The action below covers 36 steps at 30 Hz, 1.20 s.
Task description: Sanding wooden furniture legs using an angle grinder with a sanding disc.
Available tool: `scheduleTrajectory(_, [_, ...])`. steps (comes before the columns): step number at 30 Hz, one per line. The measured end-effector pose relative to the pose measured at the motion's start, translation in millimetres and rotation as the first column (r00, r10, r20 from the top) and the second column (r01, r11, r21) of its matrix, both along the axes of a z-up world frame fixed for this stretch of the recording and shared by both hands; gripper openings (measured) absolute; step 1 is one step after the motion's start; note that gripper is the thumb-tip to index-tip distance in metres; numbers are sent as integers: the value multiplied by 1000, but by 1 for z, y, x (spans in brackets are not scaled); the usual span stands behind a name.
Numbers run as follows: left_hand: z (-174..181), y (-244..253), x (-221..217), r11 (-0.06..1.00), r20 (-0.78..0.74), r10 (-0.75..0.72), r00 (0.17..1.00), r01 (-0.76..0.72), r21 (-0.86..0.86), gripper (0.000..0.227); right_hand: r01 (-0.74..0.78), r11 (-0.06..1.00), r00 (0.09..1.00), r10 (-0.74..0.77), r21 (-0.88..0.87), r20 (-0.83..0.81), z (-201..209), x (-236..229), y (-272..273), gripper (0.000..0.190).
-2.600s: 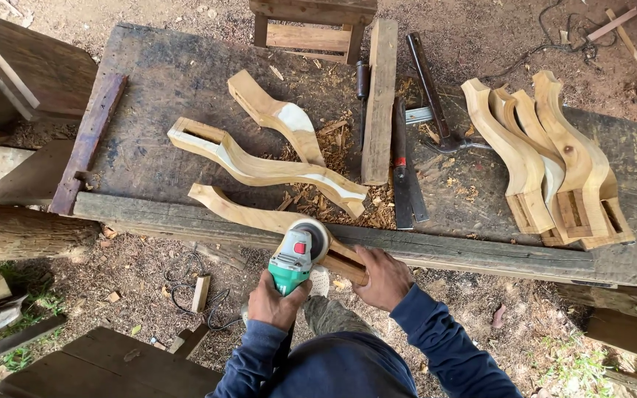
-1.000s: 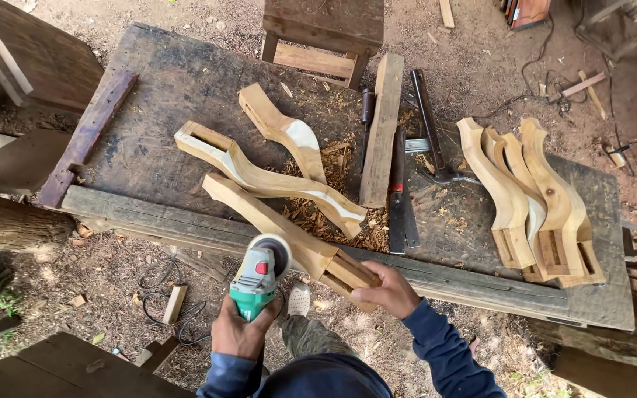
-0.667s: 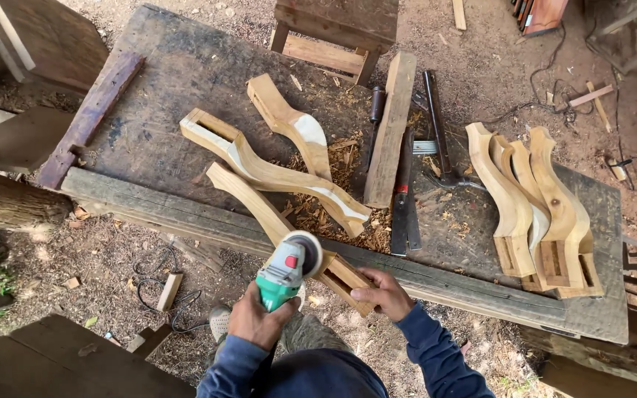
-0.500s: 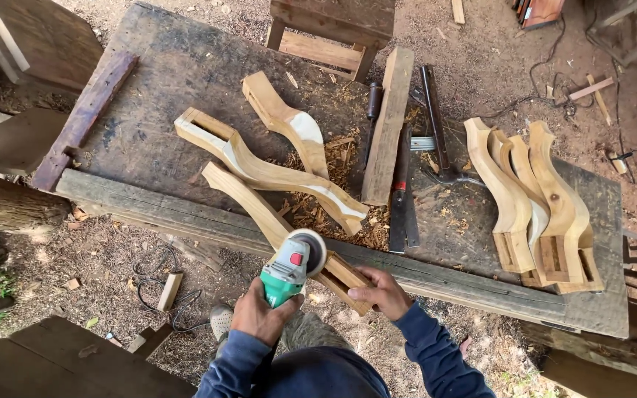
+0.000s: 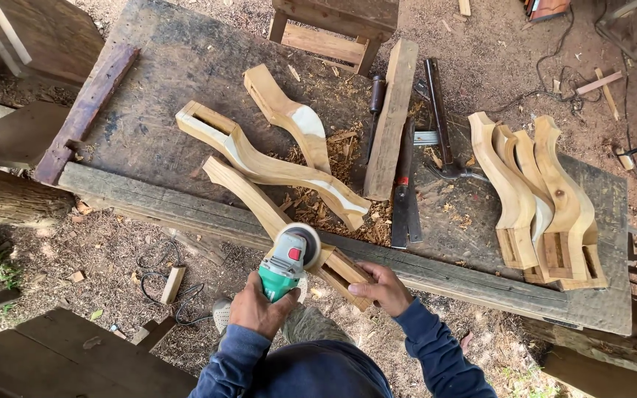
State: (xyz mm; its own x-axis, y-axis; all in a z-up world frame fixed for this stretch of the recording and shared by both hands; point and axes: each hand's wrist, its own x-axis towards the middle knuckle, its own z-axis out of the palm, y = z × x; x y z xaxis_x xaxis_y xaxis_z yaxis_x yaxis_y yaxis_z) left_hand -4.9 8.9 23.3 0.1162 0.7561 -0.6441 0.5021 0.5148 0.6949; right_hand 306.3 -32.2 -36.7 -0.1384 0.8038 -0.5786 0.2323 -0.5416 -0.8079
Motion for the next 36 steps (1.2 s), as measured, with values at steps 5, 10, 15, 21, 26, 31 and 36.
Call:
scheduleTrajectory(5, [3,-5,-1,998,49,49,998,-51,29,58,-29,1000,999,29,-2,26,2,-1,0,72])
scheduleTrajectory(10, [9,-4,4,997,131,72,989,-73,4,56,-1,1000,1000,1,-16,30,2,-1,0,73])
scheduleTrajectory(15, [-8,-11,-1,997,133,68,989,-74,37,57,-10,1000,1000,10,1,23,0,0,0,71])
scheduleTrajectory(21, [6,-5,-6,999,-14,22,1000,-22,29,57,2,1000,1000,-2,-13,12,2,-1,2,72])
scheduleTrajectory(26, [5,-5,-3,997,65,73,995,-75,25,57,-14,1000,1000,14,5,9,-1,0,0,72])
scheduleTrajectory(31, [-3,-4,4,996,173,88,981,-89,-1,61,-26,999,999,25,26,42,3,-1,1,72])
scheduleTrajectory(36, [1,-3,7,995,185,99,978,-93,-38,62,-15,1000,999,15,-6,41,7,-4,1,73])
